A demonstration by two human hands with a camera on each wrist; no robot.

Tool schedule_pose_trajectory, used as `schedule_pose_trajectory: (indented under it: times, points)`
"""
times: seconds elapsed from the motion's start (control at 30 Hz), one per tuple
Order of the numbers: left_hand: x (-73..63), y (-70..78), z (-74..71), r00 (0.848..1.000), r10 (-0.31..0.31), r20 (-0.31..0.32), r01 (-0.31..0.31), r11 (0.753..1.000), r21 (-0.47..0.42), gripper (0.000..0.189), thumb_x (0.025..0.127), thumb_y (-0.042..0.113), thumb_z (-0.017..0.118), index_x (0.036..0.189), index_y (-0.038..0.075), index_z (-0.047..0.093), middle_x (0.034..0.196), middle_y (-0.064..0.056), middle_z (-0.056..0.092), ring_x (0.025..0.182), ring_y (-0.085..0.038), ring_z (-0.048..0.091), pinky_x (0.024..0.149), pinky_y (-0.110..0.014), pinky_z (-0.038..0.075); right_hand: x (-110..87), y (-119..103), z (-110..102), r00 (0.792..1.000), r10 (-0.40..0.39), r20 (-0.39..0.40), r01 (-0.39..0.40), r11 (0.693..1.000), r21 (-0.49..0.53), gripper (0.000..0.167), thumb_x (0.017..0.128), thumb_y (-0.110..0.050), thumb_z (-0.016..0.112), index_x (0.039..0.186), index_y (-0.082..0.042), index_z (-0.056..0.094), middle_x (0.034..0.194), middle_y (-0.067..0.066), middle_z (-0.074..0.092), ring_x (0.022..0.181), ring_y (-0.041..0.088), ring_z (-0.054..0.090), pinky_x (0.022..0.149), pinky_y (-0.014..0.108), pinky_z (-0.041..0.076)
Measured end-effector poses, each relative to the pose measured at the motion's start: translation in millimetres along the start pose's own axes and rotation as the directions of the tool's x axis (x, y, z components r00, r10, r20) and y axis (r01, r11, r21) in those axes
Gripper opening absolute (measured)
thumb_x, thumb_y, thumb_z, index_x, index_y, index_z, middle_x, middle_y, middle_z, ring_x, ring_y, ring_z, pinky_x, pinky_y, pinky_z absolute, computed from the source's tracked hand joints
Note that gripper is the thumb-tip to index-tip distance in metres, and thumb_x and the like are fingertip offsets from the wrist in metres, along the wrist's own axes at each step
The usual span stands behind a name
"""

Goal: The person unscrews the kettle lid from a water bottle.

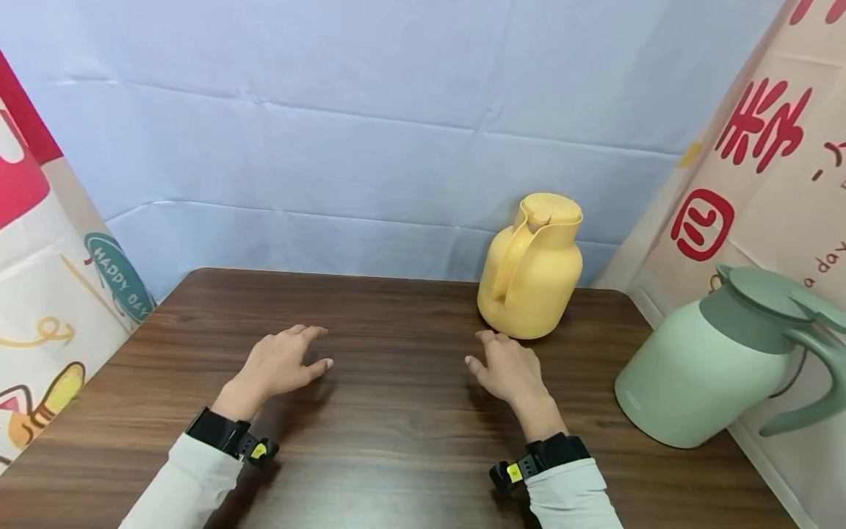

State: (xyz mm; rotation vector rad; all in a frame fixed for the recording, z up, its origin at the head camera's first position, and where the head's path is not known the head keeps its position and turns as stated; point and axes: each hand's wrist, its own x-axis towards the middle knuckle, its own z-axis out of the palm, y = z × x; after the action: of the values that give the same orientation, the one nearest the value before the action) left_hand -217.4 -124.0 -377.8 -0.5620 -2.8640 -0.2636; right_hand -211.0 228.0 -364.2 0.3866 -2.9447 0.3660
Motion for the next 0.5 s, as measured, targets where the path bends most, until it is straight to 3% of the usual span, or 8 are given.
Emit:
schedule_pose_trajectory:
  times: [0.17, 0.33, 0.5]
  points:
    - [9.1, 4.9, -0.4, 1.000, 0.005, -0.009, -0.005, 0.999, -0.054, 0.052, 0.085, 0.039, 0.066, 0.125, 0.009, 0.056, 0.109, -0.011, 0.061, 0.061, -0.017, 0.055, 0.043, -0.026, 0.035, 4.1, 3, -3, 0.979, 0.097, -0.181, -0.080, 0.992, 0.097, 0.038, 0.089, -0.029, 0.061, 0.116, -0.002, 0.059, 0.102, 0.017, 0.062, 0.071, 0.032, 0.059, 0.053, 0.045, 0.044]
    - [14.4, 9.9, 1.8, 1.000, -0.012, 0.014, 0.013, 0.997, -0.074, 0.052, 0.085, 0.039, 0.066, 0.126, 0.009, 0.055, 0.112, -0.011, 0.060, 0.064, -0.018, 0.056, 0.045, -0.027, 0.037, 8.9, 4, -4, 0.928, 0.188, -0.323, -0.130, 0.973, 0.192, 0.031, 0.089, -0.025, 0.059, 0.109, -0.002, 0.059, 0.105, 0.021, 0.061, 0.076, 0.037, 0.059, 0.059, 0.050, 0.045]
    - [19.5, 12.9, 4.1, 0.999, -0.040, 0.037, 0.044, 0.993, -0.108, 0.051, 0.085, 0.038, 0.065, 0.127, 0.010, 0.056, 0.115, -0.011, 0.059, 0.066, -0.019, 0.058, 0.047, -0.029, 0.040, 15.2, 6, -6, 0.874, 0.257, -0.412, -0.143, 0.947, 0.288, 0.030, 0.088, -0.020, 0.060, 0.109, 0.000, 0.055, 0.105, 0.021, 0.059, 0.090, 0.038, 0.058, 0.069, 0.052, 0.044]
